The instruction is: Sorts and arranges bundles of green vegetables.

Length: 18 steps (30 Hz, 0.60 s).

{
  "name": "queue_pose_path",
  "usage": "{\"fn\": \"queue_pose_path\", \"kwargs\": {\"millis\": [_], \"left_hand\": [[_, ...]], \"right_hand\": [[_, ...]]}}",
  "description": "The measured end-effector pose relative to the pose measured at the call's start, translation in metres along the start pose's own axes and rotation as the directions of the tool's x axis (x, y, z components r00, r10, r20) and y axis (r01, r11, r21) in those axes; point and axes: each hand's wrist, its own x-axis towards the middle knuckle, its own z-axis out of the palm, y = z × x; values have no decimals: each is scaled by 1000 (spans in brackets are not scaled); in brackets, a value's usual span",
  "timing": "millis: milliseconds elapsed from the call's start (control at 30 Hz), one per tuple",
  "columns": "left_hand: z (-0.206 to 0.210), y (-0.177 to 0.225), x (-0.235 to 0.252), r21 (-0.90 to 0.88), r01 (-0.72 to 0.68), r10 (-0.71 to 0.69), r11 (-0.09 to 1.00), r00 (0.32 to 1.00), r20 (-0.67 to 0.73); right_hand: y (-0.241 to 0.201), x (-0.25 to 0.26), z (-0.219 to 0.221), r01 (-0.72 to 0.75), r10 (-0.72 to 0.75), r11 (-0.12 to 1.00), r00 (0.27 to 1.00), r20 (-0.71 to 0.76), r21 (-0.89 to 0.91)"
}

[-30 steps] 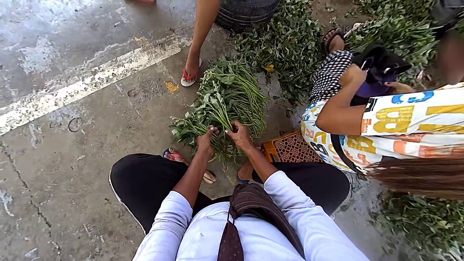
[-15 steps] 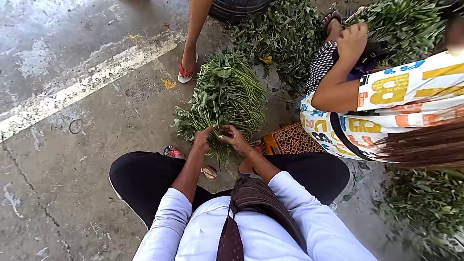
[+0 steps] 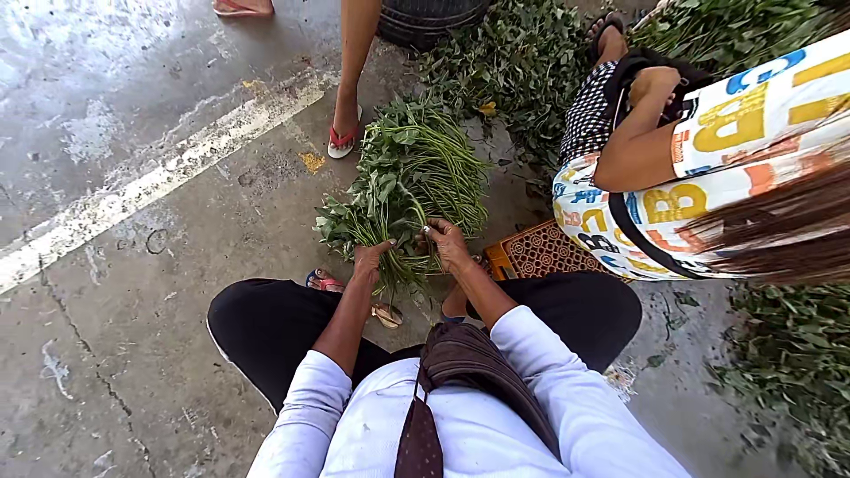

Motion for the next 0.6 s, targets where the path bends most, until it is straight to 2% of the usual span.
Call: {"fn": "queue_pose_path", "kwargs": {"millis": [133,200,267,367,467,533,600], "left_hand": [[-1,3,-10,8,12,-12,1000,998,-67],[1,1,-11,-4,20,-20,1000,998,-53],[6,-3,-15,-7,32,-32,999,999,-18],[14,-16,-18,-12,29,-29,1000,999,36],[12,-29,-14,-47,7,-8,999,1000,-18],[8,-29,-10,-72,16,-21,997,997,-72],[5,-25,-8,-100,32,-41,994,995,-87]], "right_hand": [[-23,12,-19,166,-143,982,964,-224,88],[-26,14,-20,204,-187,978,950,-252,44],[-18,7,-10,174,-181,983,970,-161,-55],[5,-10,21,145,-134,944,989,57,-295],[13,-26,46,264,-170,812,960,222,-521],[10,-26,52,327,-179,748,937,299,-578],[5,-19,48,348,-187,713,931,313,-608]]}}
